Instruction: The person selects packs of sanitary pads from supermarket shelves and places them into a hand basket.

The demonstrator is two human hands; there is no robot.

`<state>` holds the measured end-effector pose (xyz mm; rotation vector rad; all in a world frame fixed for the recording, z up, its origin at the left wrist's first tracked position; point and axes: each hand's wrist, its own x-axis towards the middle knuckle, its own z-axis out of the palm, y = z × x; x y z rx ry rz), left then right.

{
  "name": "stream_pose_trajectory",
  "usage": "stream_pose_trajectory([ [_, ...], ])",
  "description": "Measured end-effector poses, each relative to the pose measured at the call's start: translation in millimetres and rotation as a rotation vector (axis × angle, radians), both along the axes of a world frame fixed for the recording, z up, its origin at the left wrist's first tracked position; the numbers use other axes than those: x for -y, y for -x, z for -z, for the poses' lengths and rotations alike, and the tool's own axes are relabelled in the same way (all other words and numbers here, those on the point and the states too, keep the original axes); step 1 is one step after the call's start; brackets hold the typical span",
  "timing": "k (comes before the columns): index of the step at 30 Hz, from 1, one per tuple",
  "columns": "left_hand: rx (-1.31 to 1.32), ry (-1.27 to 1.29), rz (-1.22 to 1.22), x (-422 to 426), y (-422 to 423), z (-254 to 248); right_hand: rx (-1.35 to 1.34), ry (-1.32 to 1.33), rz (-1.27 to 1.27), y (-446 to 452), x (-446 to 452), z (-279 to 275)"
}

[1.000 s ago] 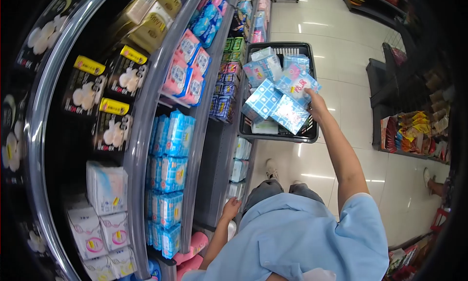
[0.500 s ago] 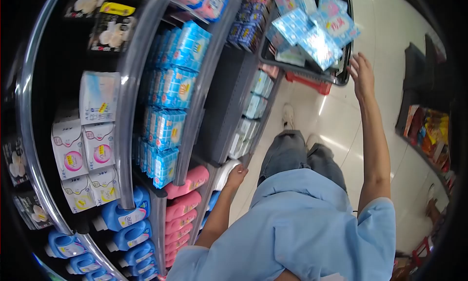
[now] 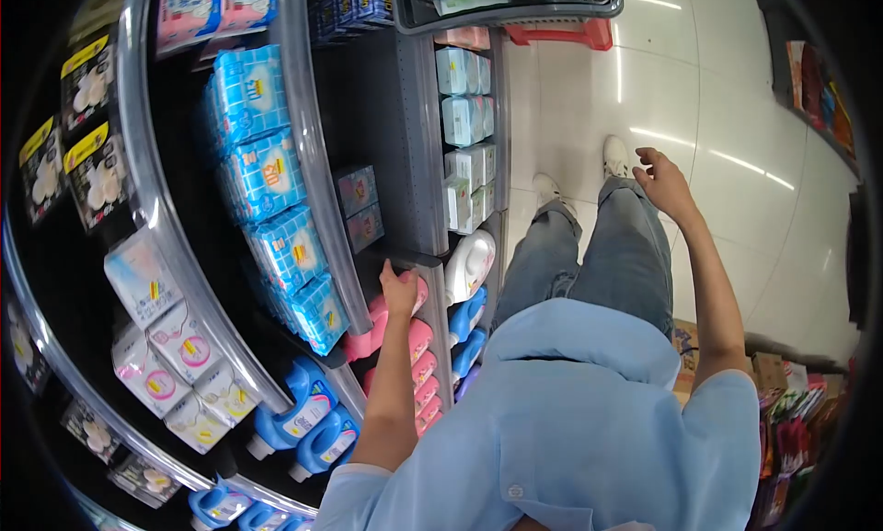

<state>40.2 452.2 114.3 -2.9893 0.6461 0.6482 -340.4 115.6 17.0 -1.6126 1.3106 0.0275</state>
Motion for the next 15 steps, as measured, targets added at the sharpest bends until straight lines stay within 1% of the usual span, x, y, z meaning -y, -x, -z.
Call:
stream_pose_trajectory([
  [2, 0.081, -0.045, 0.077, 10.3, -12.3, 1.6, -0.001, -0.022, 0.023, -10.2, -14.1, 7.6],
  [3, 0.078, -0.037, 0.078, 5.9, -24.2, 8.7, 0.006, -0.022, 0.038, -17.5, -22.0, 16.9],
  [6, 0.161, -0.04, -0.096, -14.8, -55.9, 34.2, 0.002, -0.07, 0.052, -49.5, -42.5, 42.0],
  [7, 0.163, 0.011, -0.29, -21.9, -64.1, 42.7, 0.02, -0.091, 0.039, -63.6, -46.2, 48.6],
  [9, 0.251, 0.122, -0.584, -43.1, -86.9, 60.3, 0.073, -0.141, 0.031, -97.6, -55.0, 58.7],
  [10, 0.296, 0.178, -0.733, -33.9, -87.7, 57.8, 0.102, -0.135, -0.008, -117.1, -60.0, 67.5],
  [11, 0.267, 0.129, -0.898, -24.0, -86.2, 53.5, 0.131, -0.129, -0.045, -138.4, -67.5, 80.4],
  [13, 0.278, -0.656, -0.461, -58.6, -116.5, 78.1, 0.213, -0.104, -0.106, -186.5, -84.9, 101.7],
  [15, 0.242, -1.377, 0.071, -104.9, -153.5, 113.3, 0.281, -0.102, -0.179, -239.1, -95.5, 103.9],
])
